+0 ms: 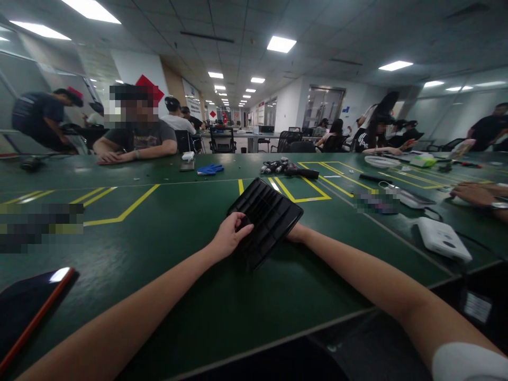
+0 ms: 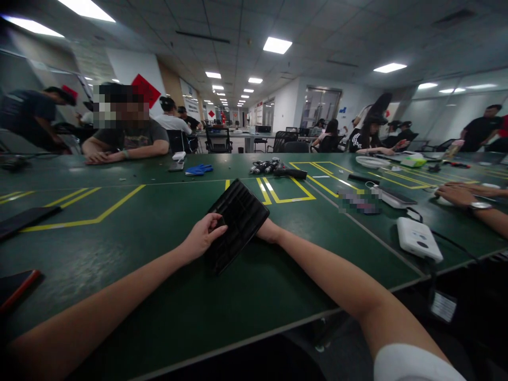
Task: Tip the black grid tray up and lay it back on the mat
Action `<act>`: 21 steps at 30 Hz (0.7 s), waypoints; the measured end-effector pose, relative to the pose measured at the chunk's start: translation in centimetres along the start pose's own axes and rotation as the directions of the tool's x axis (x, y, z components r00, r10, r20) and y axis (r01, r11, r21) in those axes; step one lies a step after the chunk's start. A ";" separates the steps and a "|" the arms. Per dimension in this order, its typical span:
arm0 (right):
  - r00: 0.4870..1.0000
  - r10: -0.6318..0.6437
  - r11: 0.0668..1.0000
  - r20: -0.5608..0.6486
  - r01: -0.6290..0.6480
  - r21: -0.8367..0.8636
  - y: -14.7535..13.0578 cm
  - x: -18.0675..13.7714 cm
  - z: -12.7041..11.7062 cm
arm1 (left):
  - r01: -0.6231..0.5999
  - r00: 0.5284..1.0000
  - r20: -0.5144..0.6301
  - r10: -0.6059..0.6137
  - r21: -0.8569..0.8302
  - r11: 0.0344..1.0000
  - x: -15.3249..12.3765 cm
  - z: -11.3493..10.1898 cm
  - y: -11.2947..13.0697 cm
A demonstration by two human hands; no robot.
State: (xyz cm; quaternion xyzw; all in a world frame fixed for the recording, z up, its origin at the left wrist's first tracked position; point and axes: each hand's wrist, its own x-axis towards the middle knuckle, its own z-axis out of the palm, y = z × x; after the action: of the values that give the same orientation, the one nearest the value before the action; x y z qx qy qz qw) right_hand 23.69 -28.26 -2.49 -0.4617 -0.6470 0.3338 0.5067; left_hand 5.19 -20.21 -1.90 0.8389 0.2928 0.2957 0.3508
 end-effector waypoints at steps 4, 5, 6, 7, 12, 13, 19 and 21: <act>0.997 -0.045 0.993 0.069 0.052 -0.102 -0.2 -0.3 -0.2 | 0.005 1.000 0.027 -0.006 0.027 1.000 -0.4 0.2 0.2; 0.995 -0.065 0.983 0.080 0.078 -0.166 0.0 -0.3 -0.2 | 0.009 1.000 0.025 -0.010 0.054 0.998 -0.4 0.2 0.3; 0.993 -0.081 0.969 0.088 0.099 -0.226 0.2 -0.2 -0.3 | 0.012 1.000 0.026 -0.015 0.081 0.997 -0.4 0.1 0.4; 0.991 -0.090 0.956 0.096 0.113 -0.271 0.4 -0.1 -0.3 | 0.020 0.999 0.026 -0.023 0.098 0.995 -0.3 -0.1 0.6; 0.989 -0.089 0.920 0.115 0.126 -0.371 0.9 0.4 -0.6 | 0.310 0.946 -0.009 -0.323 -0.260 0.915 -0.1 -1.6 1.6; 0.989 -0.087 0.906 0.123 0.130 -0.404 0.9 0.4 -0.7 | 0.369 0.919 0.000 -0.395 -0.357 0.858 -0.1 -1.9 1.8; 0.965 -0.146 0.843 0.217 0.236 -0.484 0.7 0.1 -1.0 | 0.433 0.889 0.079 -0.451 -0.464 0.772 -0.2 -2.5 2.2; 0.963 -0.153 0.849 0.221 0.243 -0.469 0.9 0.2 -0.9 | 0.421 0.902 0.111 -0.418 -0.445 0.790 -0.3 -2.6 2.3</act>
State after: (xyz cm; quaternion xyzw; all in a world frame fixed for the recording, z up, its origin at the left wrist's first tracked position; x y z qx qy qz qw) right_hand 24.79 -27.84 -2.99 -0.4747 -0.7968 0.1433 0.3453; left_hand 3.84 -20.68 1.27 0.6470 0.3918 0.2684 0.5966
